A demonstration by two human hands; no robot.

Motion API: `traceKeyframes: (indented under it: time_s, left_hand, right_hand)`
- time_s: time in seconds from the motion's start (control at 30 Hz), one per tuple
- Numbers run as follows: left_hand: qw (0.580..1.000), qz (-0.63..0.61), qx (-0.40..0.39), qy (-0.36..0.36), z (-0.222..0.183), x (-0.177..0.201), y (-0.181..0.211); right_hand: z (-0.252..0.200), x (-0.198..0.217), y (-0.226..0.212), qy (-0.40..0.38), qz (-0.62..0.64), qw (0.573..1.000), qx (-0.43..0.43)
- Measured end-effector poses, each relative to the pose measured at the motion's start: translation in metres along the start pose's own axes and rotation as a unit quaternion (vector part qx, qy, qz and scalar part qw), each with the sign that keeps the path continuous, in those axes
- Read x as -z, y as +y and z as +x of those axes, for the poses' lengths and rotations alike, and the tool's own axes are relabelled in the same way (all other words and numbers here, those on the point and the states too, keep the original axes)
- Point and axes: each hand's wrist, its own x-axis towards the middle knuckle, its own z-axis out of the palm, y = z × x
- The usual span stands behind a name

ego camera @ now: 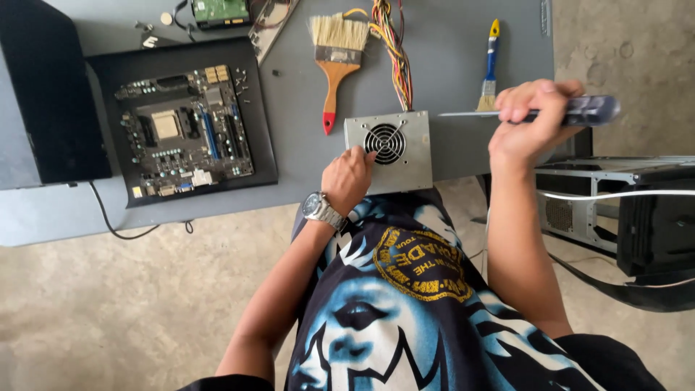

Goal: Reassembling a computer power supply unit by installing the fan and casing using a screwdriver.

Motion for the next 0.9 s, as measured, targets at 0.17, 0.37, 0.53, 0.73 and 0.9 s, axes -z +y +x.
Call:
traceKeyframes:
  time_s: [0.17, 0.37, 0.53, 0.73, 0.9]
  left_hand:
    - [0.936, -0.32, 0.148, -0.011, 0.006, 0.012, -0.021]
    - [0.686, -0.663, 0.299, 0.022, -0.006, 0.026, -0.063]
    - [0.644, -0.683, 0.343, 0.042, -0.023, 0.025, -0.07]
    - [0.727, -0.615, 0.3, 0.058, -0.028, 0.011, -0.068]
    - [0.902, -0.376, 0.2, 0.067, -0.015, 0.021, -0.04]
  right_hand:
    - [0.0, 0.003, 0.017, -0.039, 0.003, 0.999, -0.031]
    - [0.011, 0.009, 0.034, -0.045, -0.016, 0.998, -0.037]
    - [0.008, 0.002, 0.037, -0.054, -0.026, 0.997, -0.045]
    - [0.01, 0.001, 0.042, -0.08, -0.046, 0.995, -0.037]
    - [0.023, -0.009, 0.041, -0.013, -0.067, 0.998, 0.003]
